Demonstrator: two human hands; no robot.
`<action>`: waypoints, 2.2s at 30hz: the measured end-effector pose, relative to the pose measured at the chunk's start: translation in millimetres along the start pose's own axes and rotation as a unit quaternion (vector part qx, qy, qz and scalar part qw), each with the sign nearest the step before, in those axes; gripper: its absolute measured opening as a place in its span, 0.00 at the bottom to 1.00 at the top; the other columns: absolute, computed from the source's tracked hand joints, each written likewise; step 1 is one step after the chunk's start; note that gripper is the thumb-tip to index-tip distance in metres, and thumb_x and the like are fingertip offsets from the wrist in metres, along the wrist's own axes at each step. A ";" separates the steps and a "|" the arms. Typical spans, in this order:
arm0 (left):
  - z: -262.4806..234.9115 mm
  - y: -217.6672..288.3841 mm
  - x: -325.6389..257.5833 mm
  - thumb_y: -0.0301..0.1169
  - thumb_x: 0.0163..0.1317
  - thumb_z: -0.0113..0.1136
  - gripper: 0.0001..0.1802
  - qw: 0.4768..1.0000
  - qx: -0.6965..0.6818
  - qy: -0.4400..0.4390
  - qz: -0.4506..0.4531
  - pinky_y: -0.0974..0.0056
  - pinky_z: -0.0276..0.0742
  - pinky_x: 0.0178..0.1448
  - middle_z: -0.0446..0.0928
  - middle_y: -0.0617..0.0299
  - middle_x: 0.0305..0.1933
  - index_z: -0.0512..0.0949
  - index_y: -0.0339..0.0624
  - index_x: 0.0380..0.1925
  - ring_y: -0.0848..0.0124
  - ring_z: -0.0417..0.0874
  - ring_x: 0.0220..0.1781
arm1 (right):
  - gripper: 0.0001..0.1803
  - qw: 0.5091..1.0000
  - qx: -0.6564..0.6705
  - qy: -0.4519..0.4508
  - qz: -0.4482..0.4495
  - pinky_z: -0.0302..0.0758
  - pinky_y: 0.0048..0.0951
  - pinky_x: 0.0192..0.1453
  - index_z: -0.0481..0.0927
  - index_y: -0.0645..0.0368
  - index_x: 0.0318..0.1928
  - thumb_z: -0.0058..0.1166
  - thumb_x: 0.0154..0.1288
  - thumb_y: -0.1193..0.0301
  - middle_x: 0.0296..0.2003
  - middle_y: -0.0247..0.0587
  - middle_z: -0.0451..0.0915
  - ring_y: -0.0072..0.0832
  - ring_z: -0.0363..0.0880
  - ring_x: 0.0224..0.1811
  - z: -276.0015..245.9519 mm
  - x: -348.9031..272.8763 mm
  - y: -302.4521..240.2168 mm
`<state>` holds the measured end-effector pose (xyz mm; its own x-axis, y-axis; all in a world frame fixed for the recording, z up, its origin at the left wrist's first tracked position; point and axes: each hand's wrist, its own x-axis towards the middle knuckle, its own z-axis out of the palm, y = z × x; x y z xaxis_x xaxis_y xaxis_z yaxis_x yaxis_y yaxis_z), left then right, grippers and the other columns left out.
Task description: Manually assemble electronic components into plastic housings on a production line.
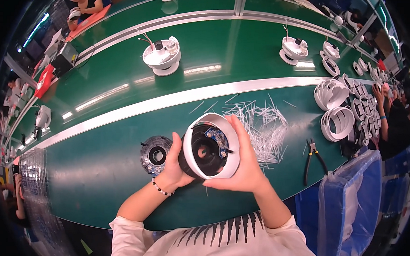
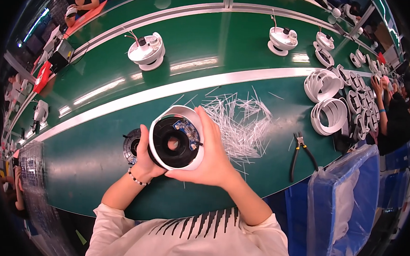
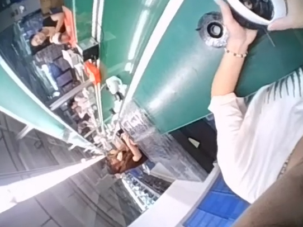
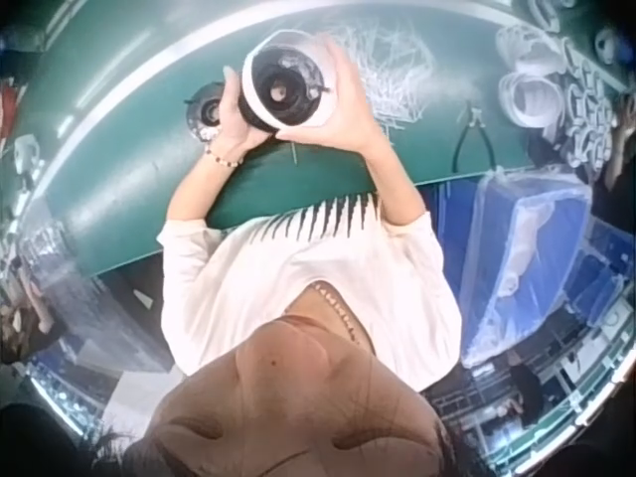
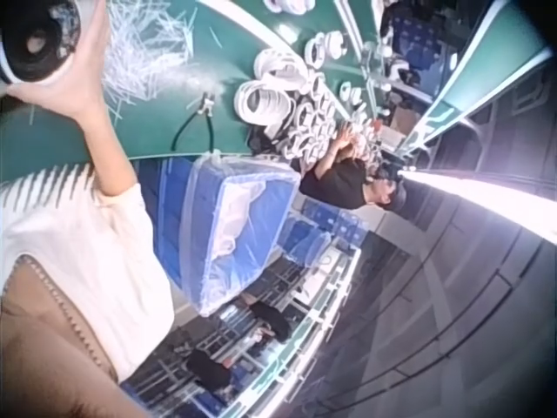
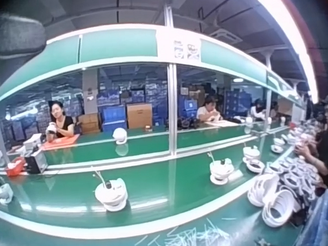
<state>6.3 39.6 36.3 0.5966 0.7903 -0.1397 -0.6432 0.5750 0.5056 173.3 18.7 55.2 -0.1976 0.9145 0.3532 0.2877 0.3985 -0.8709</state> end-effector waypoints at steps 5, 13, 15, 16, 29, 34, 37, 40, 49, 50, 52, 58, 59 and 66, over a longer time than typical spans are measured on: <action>4.5 1.9 1.2 0.61 0.58 0.30 0.39 0.999 0.006 0.030 -0.009 0.54 0.64 0.60 0.63 0.51 0.56 0.58 0.41 0.56 0.60 0.66 0.57 | 0.64 1.000 -0.021 0.002 -0.023 0.52 0.36 0.63 0.45 0.67 0.62 0.73 0.26 0.60 0.60 0.55 0.51 0.42 0.54 0.62 0.6 -5.0 -8.7; 8.4 -0.2 1.8 0.69 0.51 0.27 0.49 1.000 -0.006 -0.029 0.000 0.56 0.55 0.65 0.55 0.53 0.63 0.48 0.43 0.62 0.59 0.59 0.62 | 0.62 0.974 -0.212 0.035 -0.065 0.54 0.46 0.58 0.48 0.68 0.61 0.70 0.27 0.54 0.58 0.61 0.50 0.52 0.53 0.58 16.2 -7.7 -27.8; 3.3 6.1 -1.6 0.73 0.45 0.29 0.53 0.997 0.010 -0.071 -0.002 0.57 0.58 0.64 0.55 0.55 0.63 0.49 0.42 0.62 0.63 0.59 0.63 | 0.61 0.976 -0.201 0.030 -0.074 0.54 0.47 0.57 0.49 0.68 0.60 0.70 0.26 0.56 0.57 0.60 0.51 0.53 0.54 0.57 15.9 -4.1 -29.0; -1.7 6.8 -3.9 0.74 0.43 0.30 0.55 0.996 0.025 -0.082 -0.008 0.57 0.58 0.64 0.55 0.54 0.62 0.50 0.41 0.61 0.63 0.60 0.62 | 0.60 0.978 -0.190 0.027 -0.083 0.55 0.47 0.56 0.51 0.67 0.60 0.70 0.24 0.57 0.56 0.59 0.52 0.53 0.55 0.56 15.6 -1.0 -29.6; 8.4 9.0 -3.0 0.47 0.37 0.66 0.54 0.994 0.048 -0.087 0.045 0.58 0.59 0.64 0.58 0.54 0.60 0.47 0.42 0.62 0.63 0.64 0.59 | 0.65 0.979 -0.185 0.053 -0.061 0.54 0.47 0.56 0.45 0.71 0.60 0.68 0.27 0.49 0.57 0.61 0.50 0.54 0.54 0.57 27.1 -4.6 -21.3; 17.2 8.6 -0.2 0.44 0.42 0.56 0.47 0.994 0.037 -0.043 0.096 0.59 0.62 0.62 0.59 0.51 0.59 0.48 0.40 0.61 0.61 0.65 0.58 | 0.61 0.975 -0.172 0.106 -0.088 0.50 0.51 0.59 0.43 0.67 0.62 0.66 0.33 0.51 0.60 0.63 0.45 0.56 0.49 0.60 31.9 -4.2 -16.7; 19.9 10.7 11.0 0.43 0.52 0.47 0.32 0.994 -0.004 0.065 0.092 0.57 0.65 0.59 0.67 0.50 0.53 0.60 0.35 0.54 0.60 0.69 0.55 | 0.60 0.978 -0.163 0.111 -0.069 0.46 0.53 0.61 0.42 0.66 0.62 0.65 0.35 0.51 0.61 0.64 0.42 0.58 0.44 0.62 23.2 -9.3 -12.8; -6.5 39.6 25.3 0.42 0.58 0.41 0.26 0.980 -0.048 0.158 0.110 0.55 0.66 0.58 0.70 0.49 0.50 0.65 0.34 0.50 0.57 0.71 0.51 | 0.56 0.976 -0.188 0.090 -0.056 0.44 0.54 0.62 0.47 0.64 0.62 0.65 0.38 0.52 0.61 0.61 0.45 0.58 0.41 0.64 7.1 -27.0 -8.3; -154.7 180.8 54.6 0.38 0.60 0.40 0.20 0.919 0.075 0.300 0.245 0.55 0.66 0.57 0.71 0.50 0.47 0.67 0.33 0.44 0.60 0.71 0.51 | 0.54 0.811 -0.495 0.065 0.304 0.44 0.49 0.64 0.55 0.59 0.59 0.67 0.30 0.55 0.62 0.50 0.50 0.50 0.43 0.65 -141.8 -113.6 47.7; -179.1 193.0 55.4 0.37 0.61 0.39 0.18 0.923 0.088 0.295 0.233 0.56 0.67 0.56 0.72 0.51 0.46 0.68 0.33 0.43 0.61 0.72 0.50 | 0.58 0.792 -0.496 0.038 0.354 0.45 0.50 0.63 0.53 0.60 0.60 0.68 0.26 0.53 0.62 0.49 0.49 0.49 0.45 0.64 -147.7 -119.2 52.3; -204.0 200.9 58.0 0.36 0.61 0.39 0.17 0.921 0.126 0.289 0.229 0.56 0.68 0.55 0.73 0.52 0.44 0.68 0.34 0.42 0.61 0.73 0.47 | 0.59 0.809 -0.477 0.034 0.342 0.44 0.57 0.62 0.53 0.63 0.60 0.68 0.26 0.50 0.62 0.51 0.49 0.50 0.45 0.64 -161.2 -129.7 58.8; -183.2 228.4 44.2 0.30 0.57 0.51 0.16 0.534 0.572 0.473 0.406 0.64 0.67 0.52 0.73 0.55 0.46 0.69 0.36 0.45 0.67 0.73 0.49 | 0.58 0.808 -0.510 0.081 0.285 0.55 0.42 0.60 0.54 0.65 0.59 0.69 0.25 0.54 0.57 0.52 0.58 0.47 0.55 0.59 -187.6 -131.3 67.1; -160.4 217.0 53.9 0.26 0.56 0.50 0.15 0.489 0.627 0.421 0.437 0.67 0.66 0.53 0.73 0.57 0.45 0.70 0.35 0.44 0.68 0.73 0.49 | 0.56 0.810 -0.484 0.071 0.323 0.56 0.41 0.59 0.56 0.65 0.58 0.70 0.25 0.56 0.55 0.52 0.60 0.46 0.58 0.57 -191.3 -128.7 61.8; -26.2 102.2 166.8 0.44 0.59 0.48 0.24 0.865 0.485 0.125 0.011 0.61 0.71 0.48 0.73 0.53 0.45 0.67 0.35 0.47 0.65 0.74 0.47 | 0.55 0.787 -0.464 0.070 0.401 0.58 0.37 0.58 0.61 0.65 0.55 0.71 0.19 0.59 0.51 0.50 0.64 0.44 0.62 0.53 -196.9 -133.3 56.5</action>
<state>27.5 235.7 42.5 0.3879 0.8901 -0.2392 0.1250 0.2063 0.9705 400.4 -66.8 26.2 0.4816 0.8715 -0.0918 0.8408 -0.4891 -0.2322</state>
